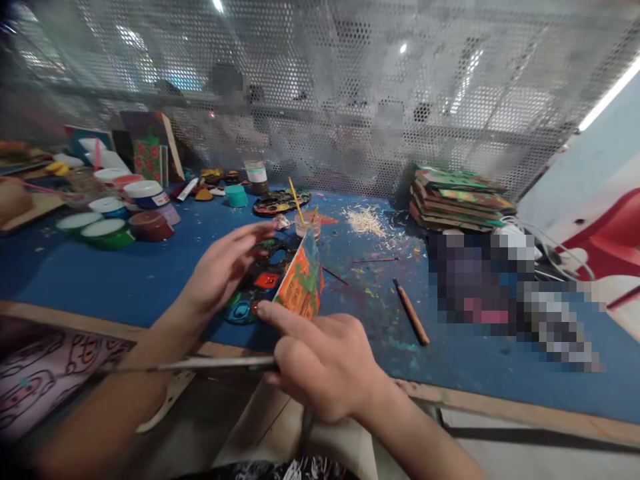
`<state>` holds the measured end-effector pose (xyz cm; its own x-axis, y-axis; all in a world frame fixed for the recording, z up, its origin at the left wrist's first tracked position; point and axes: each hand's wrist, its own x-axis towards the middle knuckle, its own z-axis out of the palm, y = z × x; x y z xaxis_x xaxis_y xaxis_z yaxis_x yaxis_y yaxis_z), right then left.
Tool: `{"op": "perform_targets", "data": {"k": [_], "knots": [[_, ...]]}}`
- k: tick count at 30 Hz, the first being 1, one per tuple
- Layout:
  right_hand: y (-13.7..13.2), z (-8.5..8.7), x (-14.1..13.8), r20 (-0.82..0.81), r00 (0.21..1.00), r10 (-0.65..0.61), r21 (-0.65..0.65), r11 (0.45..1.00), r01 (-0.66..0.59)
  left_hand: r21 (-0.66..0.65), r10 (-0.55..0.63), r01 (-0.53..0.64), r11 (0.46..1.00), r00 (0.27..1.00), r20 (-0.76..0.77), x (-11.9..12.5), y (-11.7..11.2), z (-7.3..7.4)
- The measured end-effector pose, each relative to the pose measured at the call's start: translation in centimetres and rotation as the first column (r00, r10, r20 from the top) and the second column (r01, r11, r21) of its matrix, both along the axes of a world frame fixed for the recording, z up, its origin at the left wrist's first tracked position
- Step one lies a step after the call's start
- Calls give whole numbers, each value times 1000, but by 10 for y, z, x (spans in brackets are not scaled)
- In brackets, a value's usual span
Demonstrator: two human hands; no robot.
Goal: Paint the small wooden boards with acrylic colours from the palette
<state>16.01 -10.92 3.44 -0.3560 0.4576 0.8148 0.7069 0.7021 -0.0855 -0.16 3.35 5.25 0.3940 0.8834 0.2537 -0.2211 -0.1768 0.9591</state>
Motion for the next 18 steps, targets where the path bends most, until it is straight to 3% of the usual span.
{"op": "perform_targets", "data": {"k": [4, 8, 13, 18], "knots": [[-1, -13, -9, 42, 998, -44, 56, 998, 41, -45, -138, 135, 990, 987, -77, 32, 34, 9], [3, -17, -16, 0, 998, -70, 89, 994, 70, -147, -297, 283, 948, 951, -84, 46, 33, 3], [4, -27, -27, -2, 997, -80, 67, 995, 80, -221, -337, 323, 920, 941, -26, 44, 27, 1], [-19, -57, -48, -123, 991, -60, -19, 998, 58, -246, -303, 308, 919, 951, 60, 23, 21, -2]]}}
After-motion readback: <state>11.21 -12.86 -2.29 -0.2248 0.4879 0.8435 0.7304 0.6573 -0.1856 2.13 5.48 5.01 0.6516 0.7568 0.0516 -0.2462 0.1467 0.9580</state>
